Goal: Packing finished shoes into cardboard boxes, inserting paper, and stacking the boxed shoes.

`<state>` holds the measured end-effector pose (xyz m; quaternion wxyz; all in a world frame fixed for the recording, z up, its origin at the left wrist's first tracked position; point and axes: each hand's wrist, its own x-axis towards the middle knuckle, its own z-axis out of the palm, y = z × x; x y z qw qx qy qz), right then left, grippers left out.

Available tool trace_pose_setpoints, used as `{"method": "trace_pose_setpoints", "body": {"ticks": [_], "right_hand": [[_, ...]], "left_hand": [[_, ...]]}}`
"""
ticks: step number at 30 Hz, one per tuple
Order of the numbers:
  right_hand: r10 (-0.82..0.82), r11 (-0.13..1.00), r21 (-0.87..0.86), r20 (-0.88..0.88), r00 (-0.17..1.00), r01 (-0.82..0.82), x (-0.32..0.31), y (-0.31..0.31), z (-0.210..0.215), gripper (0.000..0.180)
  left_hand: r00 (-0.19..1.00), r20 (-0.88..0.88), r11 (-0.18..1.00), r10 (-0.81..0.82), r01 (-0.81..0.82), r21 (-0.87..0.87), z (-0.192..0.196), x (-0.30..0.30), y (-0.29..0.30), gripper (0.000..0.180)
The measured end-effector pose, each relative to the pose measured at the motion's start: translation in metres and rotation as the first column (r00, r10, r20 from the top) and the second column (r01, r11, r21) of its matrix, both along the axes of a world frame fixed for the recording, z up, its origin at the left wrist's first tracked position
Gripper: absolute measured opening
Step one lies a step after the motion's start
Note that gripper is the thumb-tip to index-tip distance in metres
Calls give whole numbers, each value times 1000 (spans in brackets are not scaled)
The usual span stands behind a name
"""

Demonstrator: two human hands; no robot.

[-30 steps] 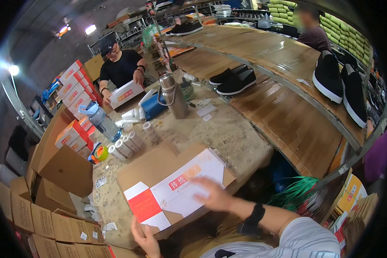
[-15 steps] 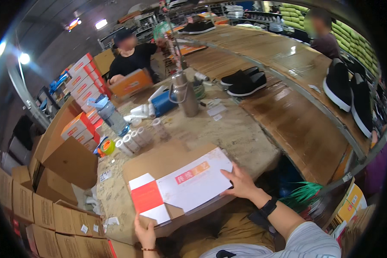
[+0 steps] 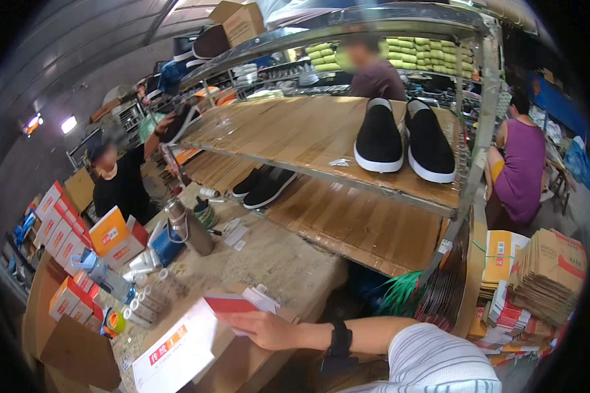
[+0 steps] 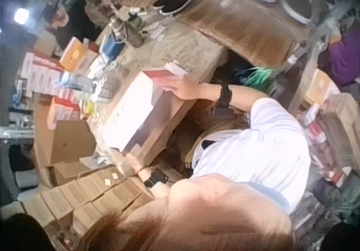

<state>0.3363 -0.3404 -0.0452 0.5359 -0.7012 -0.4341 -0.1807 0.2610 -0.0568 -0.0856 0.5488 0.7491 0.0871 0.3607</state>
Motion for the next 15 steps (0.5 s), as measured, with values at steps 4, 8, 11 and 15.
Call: {"method": "trace_pose_setpoints", "body": {"ticks": [4, 8, 11, 15], "right_hand": [[-20, 984, -176, -286, 958, -32, 6, -4, 79, 50], [-79, 995, -51, 147, 986, 87, -9, 22, 101, 47], [71, 990, -142, 424, 903, -11, -20, 59, 94, 44], [6, 714, -688, -180, 984, -131, 51, 108, 27, 19]], "left_hand": [[960, -21, 905, -278, 255, -342, 20, 12, 28, 38], [910, 53, 689, -412, 349, -635, 37, -5, 68, 47], [882, 81, 664, -464, 407, -628, 46, -17, 79, 49], [931, -16, 790, -363, 299, -535, 19, -9, 91, 54]]}}
